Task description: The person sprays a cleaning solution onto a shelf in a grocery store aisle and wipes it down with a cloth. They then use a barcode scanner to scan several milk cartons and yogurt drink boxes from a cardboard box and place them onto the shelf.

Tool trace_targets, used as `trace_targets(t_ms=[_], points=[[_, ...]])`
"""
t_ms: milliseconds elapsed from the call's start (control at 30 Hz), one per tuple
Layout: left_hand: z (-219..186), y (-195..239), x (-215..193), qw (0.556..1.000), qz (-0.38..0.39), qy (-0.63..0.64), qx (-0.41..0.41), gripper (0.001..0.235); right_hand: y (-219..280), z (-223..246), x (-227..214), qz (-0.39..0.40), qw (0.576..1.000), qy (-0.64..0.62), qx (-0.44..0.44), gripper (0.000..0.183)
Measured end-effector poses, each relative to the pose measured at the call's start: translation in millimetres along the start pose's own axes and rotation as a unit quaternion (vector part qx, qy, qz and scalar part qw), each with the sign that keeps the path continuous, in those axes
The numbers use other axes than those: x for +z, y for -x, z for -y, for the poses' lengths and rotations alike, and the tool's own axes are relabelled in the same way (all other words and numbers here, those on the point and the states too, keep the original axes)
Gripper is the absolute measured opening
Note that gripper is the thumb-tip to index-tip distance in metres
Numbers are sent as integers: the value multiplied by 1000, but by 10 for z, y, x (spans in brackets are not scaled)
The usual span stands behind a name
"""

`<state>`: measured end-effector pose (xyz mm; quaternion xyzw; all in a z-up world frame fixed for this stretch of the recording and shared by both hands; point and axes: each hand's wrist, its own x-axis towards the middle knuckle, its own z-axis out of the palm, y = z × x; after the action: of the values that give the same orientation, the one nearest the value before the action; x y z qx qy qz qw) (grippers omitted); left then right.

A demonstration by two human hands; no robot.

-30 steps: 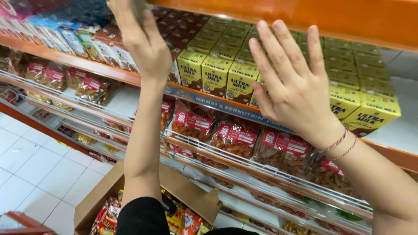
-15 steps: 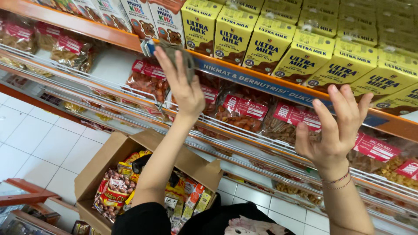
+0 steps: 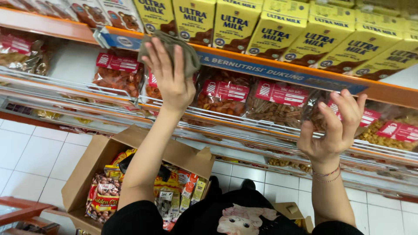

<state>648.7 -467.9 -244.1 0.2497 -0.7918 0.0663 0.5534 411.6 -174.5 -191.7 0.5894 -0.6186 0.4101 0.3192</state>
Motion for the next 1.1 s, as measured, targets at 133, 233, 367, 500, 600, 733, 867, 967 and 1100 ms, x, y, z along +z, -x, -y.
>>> trace_targets(t_ms=[133, 233, 367, 500, 600, 733, 867, 967, 1100], points=[[-507, -111, 284, 976, 43, -54, 205, 54, 139, -166, -140, -30, 999, 5, 12, 32], [-975, -263, 366, 949, 52, -74, 302, 48, 245, -328, -322, -48, 998, 21, 26, 32], [-1616, -485, 486, 914, 71, -85, 390, 43, 394, -568, -609, -62, 996, 41, 47, 32], [-2307, -593, 716, 894, 88, -89, 431, 46, 532, -900, -968, -67, 993, 67, 72, 32], [-2839, -612, 955, 891, 73, -80, 441, 47, 644, -1199, -1284, -79, 990, 84, 83, 32], [-3535, -613, 1255, 886, 81, -64, 453, 50, 823, -1584, -1695, -97, 985, 87, 110, 34], [-4215, -599, 1546, 883, 78, -49, 461, 53, 1030, -1939, -2067, -108, 979, 117, 130, 34], [-4711, -570, 1770, 883, 71, -42, 462, 53, 1186, -2202, -2322, -124, 973, 130, 143, 34], [-5348, -516, 2065, 881, 79, -28, 465, 53, 1404, -2520, -2618, -149, 968, 122, 161, 35]])
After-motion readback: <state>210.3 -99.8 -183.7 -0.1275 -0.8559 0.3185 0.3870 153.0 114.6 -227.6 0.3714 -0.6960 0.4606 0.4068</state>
